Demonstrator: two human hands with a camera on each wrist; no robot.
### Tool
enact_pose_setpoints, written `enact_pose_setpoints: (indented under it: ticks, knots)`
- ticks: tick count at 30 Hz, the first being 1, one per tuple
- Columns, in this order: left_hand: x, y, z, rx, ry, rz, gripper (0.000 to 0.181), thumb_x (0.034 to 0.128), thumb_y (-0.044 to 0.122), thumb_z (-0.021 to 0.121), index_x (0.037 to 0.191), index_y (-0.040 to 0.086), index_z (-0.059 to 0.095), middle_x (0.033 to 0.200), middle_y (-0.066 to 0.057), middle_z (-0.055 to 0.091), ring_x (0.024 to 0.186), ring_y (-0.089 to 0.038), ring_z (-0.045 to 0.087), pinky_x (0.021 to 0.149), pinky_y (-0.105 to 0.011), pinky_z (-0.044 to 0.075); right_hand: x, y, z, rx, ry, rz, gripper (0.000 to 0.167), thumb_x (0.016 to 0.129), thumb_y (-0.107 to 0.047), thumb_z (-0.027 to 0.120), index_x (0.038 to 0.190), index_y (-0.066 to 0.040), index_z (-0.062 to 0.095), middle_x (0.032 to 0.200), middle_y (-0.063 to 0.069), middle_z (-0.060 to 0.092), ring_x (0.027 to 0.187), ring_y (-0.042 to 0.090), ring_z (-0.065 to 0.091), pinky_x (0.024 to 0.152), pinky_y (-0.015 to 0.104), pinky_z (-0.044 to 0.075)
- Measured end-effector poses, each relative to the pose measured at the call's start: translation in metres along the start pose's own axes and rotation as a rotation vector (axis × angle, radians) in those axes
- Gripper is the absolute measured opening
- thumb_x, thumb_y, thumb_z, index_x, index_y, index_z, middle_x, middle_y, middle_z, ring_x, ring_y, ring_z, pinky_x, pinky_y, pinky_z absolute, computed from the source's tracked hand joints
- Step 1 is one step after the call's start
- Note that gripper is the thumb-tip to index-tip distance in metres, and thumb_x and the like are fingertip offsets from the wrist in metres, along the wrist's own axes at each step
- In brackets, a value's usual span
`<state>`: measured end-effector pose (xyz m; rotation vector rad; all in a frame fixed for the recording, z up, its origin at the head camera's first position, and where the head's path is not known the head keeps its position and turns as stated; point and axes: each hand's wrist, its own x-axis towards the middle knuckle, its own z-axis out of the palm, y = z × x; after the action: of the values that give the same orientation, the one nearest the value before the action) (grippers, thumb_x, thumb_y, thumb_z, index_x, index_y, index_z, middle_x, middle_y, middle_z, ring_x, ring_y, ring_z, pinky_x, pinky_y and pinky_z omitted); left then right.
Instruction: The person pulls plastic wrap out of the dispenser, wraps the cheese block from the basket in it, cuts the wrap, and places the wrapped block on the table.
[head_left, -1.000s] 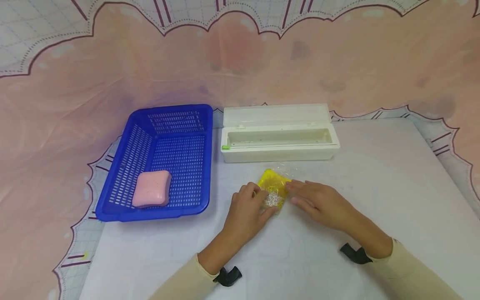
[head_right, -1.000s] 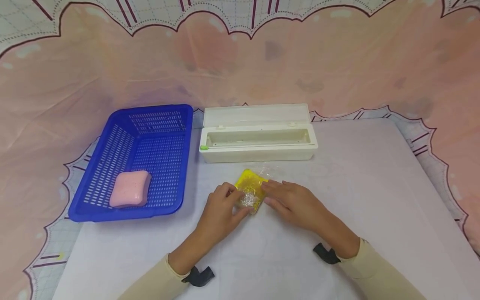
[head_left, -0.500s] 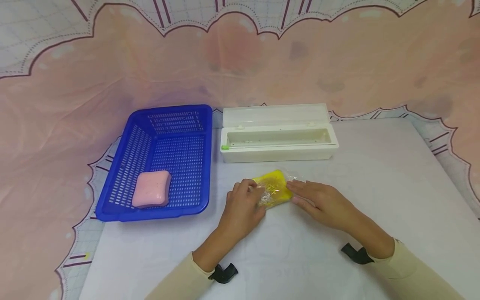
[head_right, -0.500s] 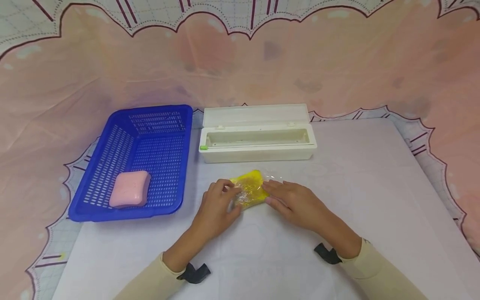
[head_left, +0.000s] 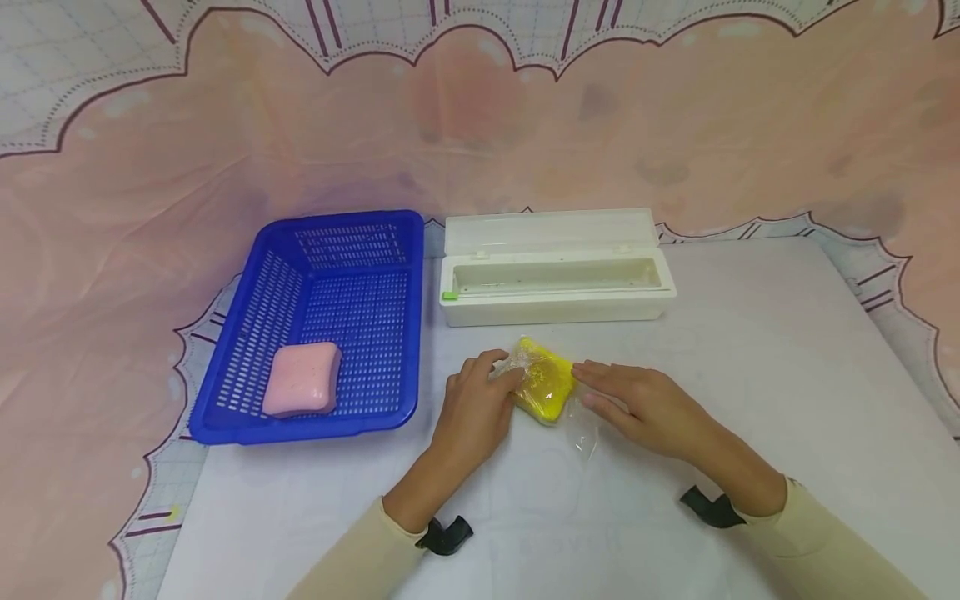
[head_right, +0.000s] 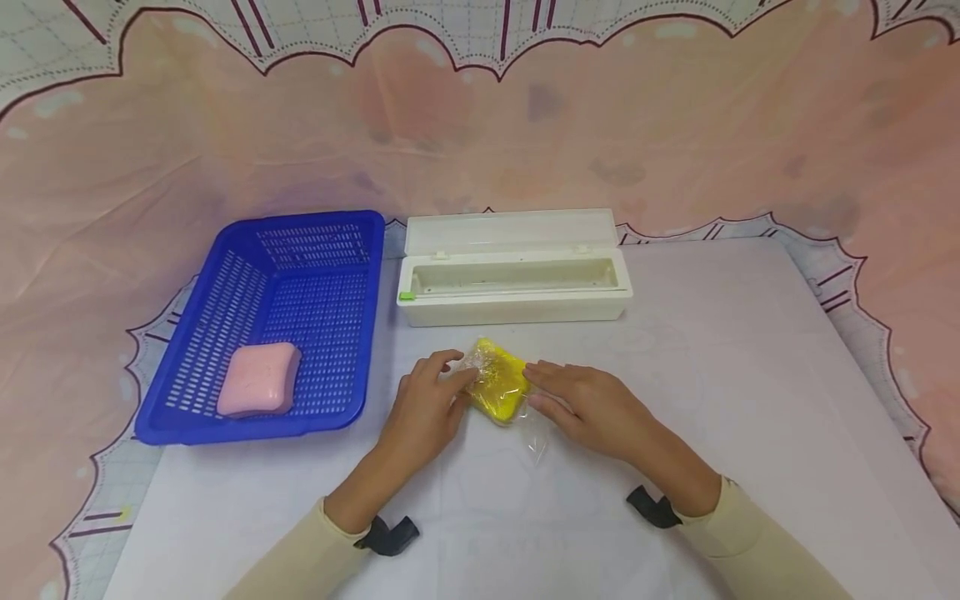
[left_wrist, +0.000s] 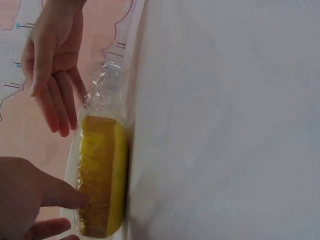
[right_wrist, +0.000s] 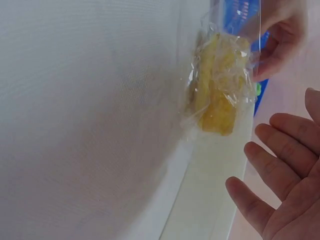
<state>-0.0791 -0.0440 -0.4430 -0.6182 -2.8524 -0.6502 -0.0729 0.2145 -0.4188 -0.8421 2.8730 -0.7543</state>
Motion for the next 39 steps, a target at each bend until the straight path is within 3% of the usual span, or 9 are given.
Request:
enact_pose_setpoints:
  ticks: [6,10,14,17,22,27,34,37,39]
  knots:
    - [0.0,0.006,0.002,-0.048,0.028,-0.042,0.037,0.0906,0.03,0.079,0.12,0.01,0.073,0.125,-0.01,0.062,0.107,-0.027,0.06,0.081,-0.041,0.051,0.001,0.001,0.001,0.012,0.0,-0.001,0.044,0.101,-0.033,0.064,0.14,-0.012,0.063,0.144,0.006,0.061,0.131,0.028,0.061,0.104,0.051,0.052]
    - [0.003,0.003,0.006,-0.042,0.024,-0.02,0.033,0.0891,0.027,0.08,0.117,0.009,0.075,0.123,-0.009,0.063,0.105,-0.026,0.06,0.078,-0.04,0.051,0.002,0.001,0.003,0.015,0.002,-0.021,0.044,0.102,-0.034,0.063,0.14,-0.012,0.063,0.144,0.006,0.062,0.13,0.028,0.062,0.103,0.051,0.052]
    - [0.007,-0.002,0.007,-0.037,0.002,-0.013,0.03,0.092,0.019,0.076,0.121,0.012,0.075,0.13,-0.01,0.062,0.115,-0.028,0.06,0.081,-0.043,0.052,0.002,0.002,0.004,0.013,0.023,-0.05,0.044,0.101,-0.033,0.064,0.139,-0.011,0.064,0.142,0.006,0.062,0.129,0.027,0.063,0.102,0.049,0.053]
    - [0.006,-0.005,0.008,-0.075,-0.011,-0.075,0.035,0.0954,0.02,0.072,0.129,0.011,0.071,0.135,-0.014,0.057,0.118,-0.03,0.058,0.088,-0.044,0.053,0.001,0.004,0.005,0.007,0.032,-0.067,0.043,0.101,-0.031,0.065,0.138,-0.009,0.064,0.142,0.006,0.063,0.128,0.027,0.064,0.101,0.049,0.054]
    - [0.003,-0.003,0.011,-0.203,-0.019,-0.17,0.052,0.0951,0.027,0.073,0.137,0.0,0.061,0.129,-0.018,0.052,0.102,-0.026,0.059,0.088,-0.039,0.056,0.001,0.004,0.007,0.014,0.031,-0.062,0.042,0.101,-0.03,0.065,0.138,-0.009,0.064,0.141,0.007,0.064,0.127,0.028,0.064,0.1,0.049,0.054]
    - [0.007,-0.005,0.013,-0.229,-0.036,-0.137,0.054,0.0973,0.025,0.07,0.141,-0.002,0.057,0.137,-0.018,0.055,0.115,-0.028,0.064,0.099,-0.041,0.055,0.001,0.003,0.01,0.032,0.015,-0.046,0.041,0.102,-0.031,0.064,0.137,-0.011,0.065,0.14,0.006,0.064,0.127,0.027,0.064,0.101,0.049,0.054]
    - [0.009,-0.01,0.016,-0.315,-0.085,-0.173,0.055,0.1002,0.026,0.066,0.146,-0.001,0.052,0.125,-0.013,0.061,0.095,-0.018,0.063,0.081,-0.033,0.056,0.002,0.002,0.013,0.028,-0.018,-0.038,0.042,0.102,-0.033,0.063,0.137,-0.012,0.065,0.138,0.003,0.065,0.126,0.026,0.065,0.101,0.048,0.054]
    - [0.011,-0.011,0.017,-0.314,-0.076,-0.135,0.051,0.1027,0.024,0.062,0.146,-0.001,0.052,0.13,-0.013,0.062,0.1,-0.018,0.064,0.087,-0.034,0.057,0.002,0.003,0.015,0.046,-0.021,-0.053,0.042,0.101,-0.031,0.064,0.138,-0.01,0.065,0.139,0.004,0.065,0.126,0.026,0.065,0.101,0.046,0.054]
    - [0.01,-0.01,0.016,-0.325,-0.077,-0.154,0.048,0.1035,0.025,0.06,0.143,-0.002,0.054,0.127,-0.013,0.062,0.097,-0.019,0.064,0.086,-0.035,0.057,0.002,0.003,0.016,0.059,-0.011,-0.045,0.042,0.101,-0.03,0.065,0.137,-0.009,0.065,0.14,0.006,0.064,0.127,0.025,0.064,0.1,0.045,0.055]
